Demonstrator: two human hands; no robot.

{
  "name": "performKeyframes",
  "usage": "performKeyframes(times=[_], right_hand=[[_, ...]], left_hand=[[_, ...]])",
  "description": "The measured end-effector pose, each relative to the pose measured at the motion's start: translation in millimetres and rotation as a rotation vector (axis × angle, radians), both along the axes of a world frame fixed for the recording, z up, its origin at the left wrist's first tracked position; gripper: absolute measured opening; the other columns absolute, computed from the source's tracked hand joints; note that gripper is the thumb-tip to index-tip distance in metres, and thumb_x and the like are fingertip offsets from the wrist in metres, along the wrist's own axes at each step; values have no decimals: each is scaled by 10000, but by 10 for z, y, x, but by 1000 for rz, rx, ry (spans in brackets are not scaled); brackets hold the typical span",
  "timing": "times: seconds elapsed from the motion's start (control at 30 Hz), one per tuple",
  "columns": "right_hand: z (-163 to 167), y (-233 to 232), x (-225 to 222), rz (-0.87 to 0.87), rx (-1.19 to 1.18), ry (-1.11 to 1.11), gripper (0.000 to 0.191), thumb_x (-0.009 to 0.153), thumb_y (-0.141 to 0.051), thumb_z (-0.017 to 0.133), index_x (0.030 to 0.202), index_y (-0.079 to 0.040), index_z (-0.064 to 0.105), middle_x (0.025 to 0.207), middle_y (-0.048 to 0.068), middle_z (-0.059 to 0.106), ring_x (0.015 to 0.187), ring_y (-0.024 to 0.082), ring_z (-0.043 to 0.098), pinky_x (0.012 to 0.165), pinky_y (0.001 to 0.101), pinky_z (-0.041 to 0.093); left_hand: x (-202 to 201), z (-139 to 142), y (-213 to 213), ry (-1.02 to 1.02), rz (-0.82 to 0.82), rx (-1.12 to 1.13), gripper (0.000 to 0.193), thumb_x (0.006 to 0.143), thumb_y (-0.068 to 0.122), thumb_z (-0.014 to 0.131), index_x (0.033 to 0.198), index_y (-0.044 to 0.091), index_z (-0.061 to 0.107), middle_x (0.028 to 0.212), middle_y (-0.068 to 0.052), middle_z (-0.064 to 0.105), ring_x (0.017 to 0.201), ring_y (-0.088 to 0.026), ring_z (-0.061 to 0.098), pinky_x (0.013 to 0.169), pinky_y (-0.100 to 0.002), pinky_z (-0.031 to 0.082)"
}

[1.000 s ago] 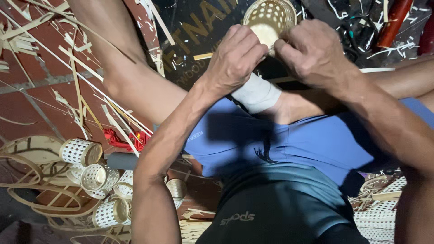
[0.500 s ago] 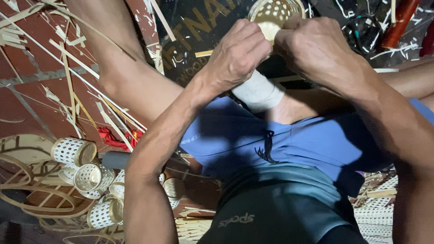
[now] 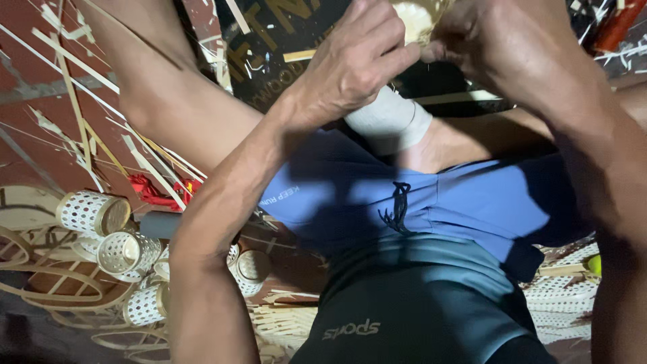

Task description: The person sits on the floor assembling woven bamboo baskets. They bend and weave thin bamboo strips around the rim of a perforated woven basket body, trim strip ends with scissors, and use a gray cylindrical tube to press and shape the strips against the basket wall.

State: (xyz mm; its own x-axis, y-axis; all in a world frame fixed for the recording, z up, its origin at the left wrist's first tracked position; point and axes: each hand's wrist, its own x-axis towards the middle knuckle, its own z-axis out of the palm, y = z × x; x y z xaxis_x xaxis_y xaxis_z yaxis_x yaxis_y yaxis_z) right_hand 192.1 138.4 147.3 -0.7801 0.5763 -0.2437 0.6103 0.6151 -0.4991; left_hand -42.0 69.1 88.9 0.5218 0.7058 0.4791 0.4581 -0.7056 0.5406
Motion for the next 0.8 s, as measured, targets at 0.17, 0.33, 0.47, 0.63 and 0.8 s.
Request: performKeyframes(times=[0.17, 0.33, 0.47, 0.63, 0.8], right_hand=[[-233, -48, 140, -133, -234, 52, 163, 1029, -15, 607, 1138, 52, 708, 889, 203, 711, 764, 259, 709, 634, 369, 568], [-752, -33, 346, -293, -1005, 499, 204, 1215, -121, 493, 1074, -1, 578, 1013, 89, 614, 928, 141, 624, 882, 287, 552], [-863, -31, 471, -388, -1129, 595, 258, 1235, -197, 483, 1048, -51, 585, 948, 29, 573, 828, 95, 556, 870, 256, 512], [-623, -36, 344, -426, -986, 485, 144, 1158, -154, 579, 1105, -37, 644, 962, 74, 638, 860, 143, 641, 873, 311, 572], [-347, -18, 195, -126, -258, -18, 178, 1010, -163, 737, 1098, -10, 717, 870, 151, 711, 801, 252, 695, 691, 402, 570]], left_hand=[[-19, -70, -57, 72, -18, -72, 222, 934, 9, 687, 1152, 50, 699, 998, -78, 577, 998, -273, 605, 858, -409, 485], [-8, -125, -115, -34, -22, -108, 266, 935, -43, 650, 1196, 5, 667, 1029, -87, 618, 970, -264, 643, 811, -389, 505], [-15, -102, -111, -7, -16, -86, 297, 898, -68, 632, 1181, 13, 674, 998, -77, 612, 997, -268, 638, 853, -403, 507], [-32, -111, -100, 22, -17, -56, 265, 945, -53, 656, 1200, 15, 682, 1006, -73, 580, 1033, -263, 602, 894, -415, 479], [-45, -155, -101, 5, -22, -17, 257, 955, -8, 680, 1210, 10, 672, 1050, -93, 568, 1104, -290, 574, 956, -448, 461]])
